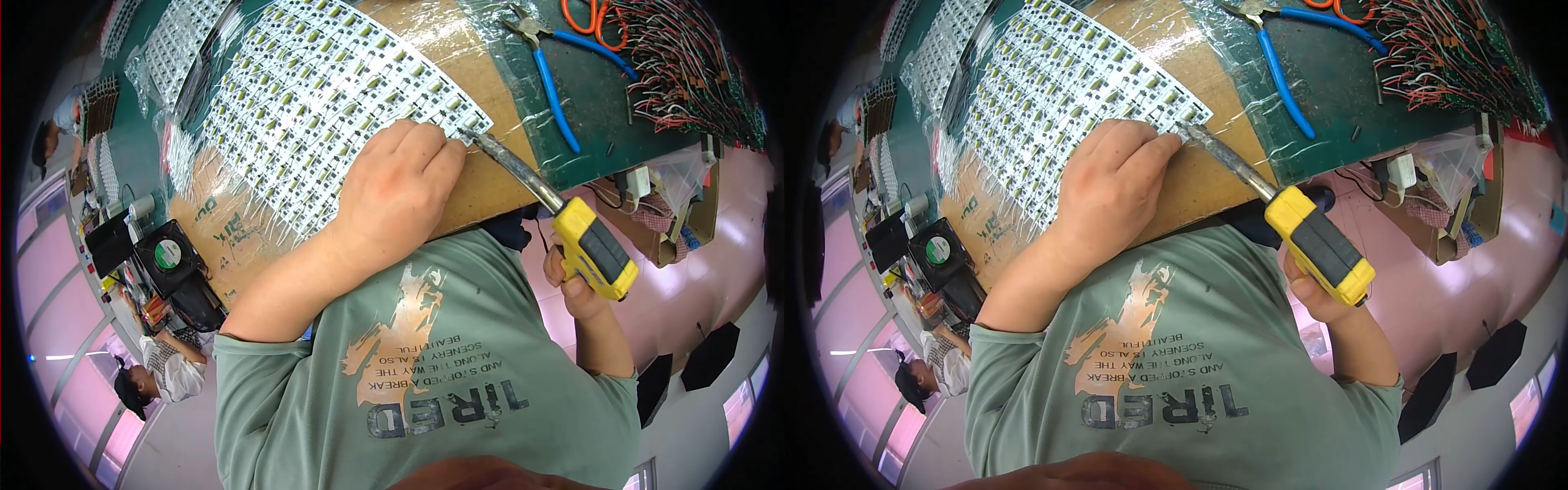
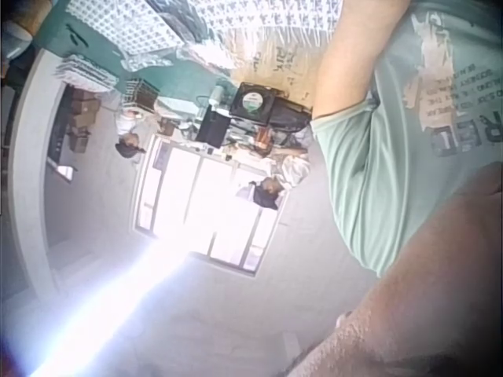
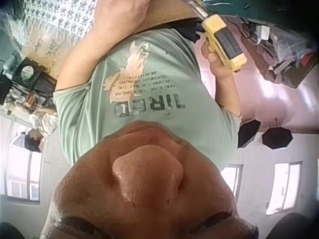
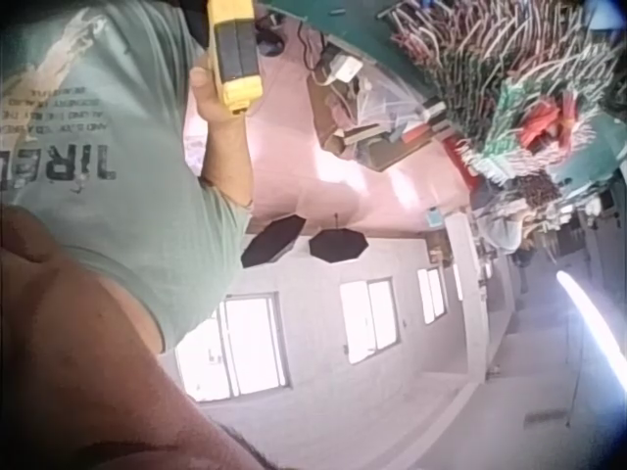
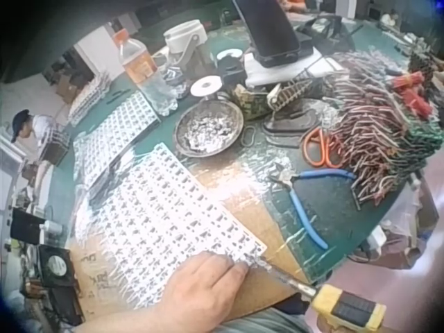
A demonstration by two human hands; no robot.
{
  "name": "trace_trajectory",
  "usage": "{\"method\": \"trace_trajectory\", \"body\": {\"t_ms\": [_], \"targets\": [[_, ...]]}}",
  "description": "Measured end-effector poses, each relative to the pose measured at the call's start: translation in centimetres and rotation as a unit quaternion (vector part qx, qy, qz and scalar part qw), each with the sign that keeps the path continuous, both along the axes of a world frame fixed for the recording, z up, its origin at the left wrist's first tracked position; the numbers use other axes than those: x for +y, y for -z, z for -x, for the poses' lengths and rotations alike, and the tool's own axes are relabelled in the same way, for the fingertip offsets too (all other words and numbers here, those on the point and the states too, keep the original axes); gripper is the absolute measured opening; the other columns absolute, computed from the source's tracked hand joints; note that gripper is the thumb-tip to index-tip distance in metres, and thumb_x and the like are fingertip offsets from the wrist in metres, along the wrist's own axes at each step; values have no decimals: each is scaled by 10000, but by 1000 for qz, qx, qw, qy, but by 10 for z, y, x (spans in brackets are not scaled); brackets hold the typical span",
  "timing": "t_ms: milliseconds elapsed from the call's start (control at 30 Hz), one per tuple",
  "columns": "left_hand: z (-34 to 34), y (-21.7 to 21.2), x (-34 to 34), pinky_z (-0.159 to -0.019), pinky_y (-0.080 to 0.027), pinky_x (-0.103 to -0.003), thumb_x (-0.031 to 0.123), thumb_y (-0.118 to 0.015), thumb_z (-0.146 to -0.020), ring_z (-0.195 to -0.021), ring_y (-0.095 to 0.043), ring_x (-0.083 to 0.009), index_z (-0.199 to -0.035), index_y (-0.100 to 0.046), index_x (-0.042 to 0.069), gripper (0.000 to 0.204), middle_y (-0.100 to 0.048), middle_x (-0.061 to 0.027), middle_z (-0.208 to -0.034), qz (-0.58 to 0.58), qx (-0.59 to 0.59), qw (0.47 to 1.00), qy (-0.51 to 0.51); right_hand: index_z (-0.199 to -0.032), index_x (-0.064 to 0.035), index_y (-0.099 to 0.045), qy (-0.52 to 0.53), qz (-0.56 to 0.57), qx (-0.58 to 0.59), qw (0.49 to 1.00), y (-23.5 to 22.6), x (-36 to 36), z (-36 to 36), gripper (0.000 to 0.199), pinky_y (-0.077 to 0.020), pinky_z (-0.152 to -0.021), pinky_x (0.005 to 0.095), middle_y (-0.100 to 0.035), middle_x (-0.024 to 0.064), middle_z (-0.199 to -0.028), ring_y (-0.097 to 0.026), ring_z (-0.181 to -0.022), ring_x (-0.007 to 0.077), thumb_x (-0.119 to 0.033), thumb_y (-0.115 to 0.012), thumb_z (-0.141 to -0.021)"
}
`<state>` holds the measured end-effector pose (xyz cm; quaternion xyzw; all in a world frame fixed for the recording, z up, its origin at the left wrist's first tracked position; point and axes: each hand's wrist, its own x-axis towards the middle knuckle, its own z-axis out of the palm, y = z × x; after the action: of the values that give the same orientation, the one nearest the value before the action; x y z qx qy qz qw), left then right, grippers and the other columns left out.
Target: The person solders electronic components onto a circuit board using a soldering tool, moves the finished board aside, and solders components onto another circuit board.
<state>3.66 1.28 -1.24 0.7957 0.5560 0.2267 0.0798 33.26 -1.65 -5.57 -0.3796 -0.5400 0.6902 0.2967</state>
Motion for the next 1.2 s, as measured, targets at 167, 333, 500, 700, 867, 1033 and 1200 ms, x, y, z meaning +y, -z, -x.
{"method": "trace_trajectory", "body": {"t_ms": [167,333,500,700,867,1033,1200], "targets": [[-1,-1,1,-639,-476,-347,-30,-650,-672,-725,-569,-254,-900,-656,30,236,-577,-78,-807,4,1,1000,1,-1125,34,-498,27,49,73,996,-5,3,1,605,-393,-571,260,-457,15,-701,-438,-607,110,-445,-696,-813],[0,-2,0,-642,-476,-351,-7,-651,-676,-741,-572,-258,-895,-642,32,222,-577,-78,-814,11,17,1000,0,-1272,0,-419,76,68,68,992,-10,5,10,842,-290,-469,230,-395,-13,-663,-376,-532,94,-581,-702,-733],[1,-1,-1,-660,-481,-351,29,-662,-698,-760,-574,-256,-905,-636,50,210,-572,-75,-819,3,-5,1000,-12,-1271,35,-402,100,8,88,991,-23,36,30,816,-321,-475,238,-416,2,-645,-408,-531,109,-532,-695,-762],[24,-33,-3,-676,-505,-355,143,-741,-739,-816,-613,-255,-954,-667,83,235,-634,-86,-861,-13,-73,995,-66,-1297,32,-398,99,-103,155,978,-43,95,78,784,-332,-489,234,-419,2,-671,-410,-558,97,-475,-698,-781],[82,-48,-3,-704,-501,-340,162,-724,-781,-841,-621,-254,-965,-682,73,209,-652,-93,-907,-55,-55,986,-145,-1269,36,-418,88,-112,-10,990,-52,149,115,571,-351,-483,231,-424,16,-662,-419,-539,110,-371,-571,-898],[139,-52,8,-732,-494,-327,207,-691,-815,-869,-623,-255,-977,-682,64,217,-655,-88,-938,-74,-10,968,-239,-1213,27,-473,64,-56,164,983,-55,159,128,451,-390,-531,251,-447,22,-672,-451,-565,111,-337,-500,-949],[174,-43,38,-769,-496,-335,283,-672,-830,-902,-627,-254,-1025,-680,69,289,-656,-98,-1005,-49,11,965,-259,-1208,-15,-498,107,11,124,986,-48,174,138,500,-416,-574,237,-462,11,-729,-482,-663,112,-443,-430,-958]]}}
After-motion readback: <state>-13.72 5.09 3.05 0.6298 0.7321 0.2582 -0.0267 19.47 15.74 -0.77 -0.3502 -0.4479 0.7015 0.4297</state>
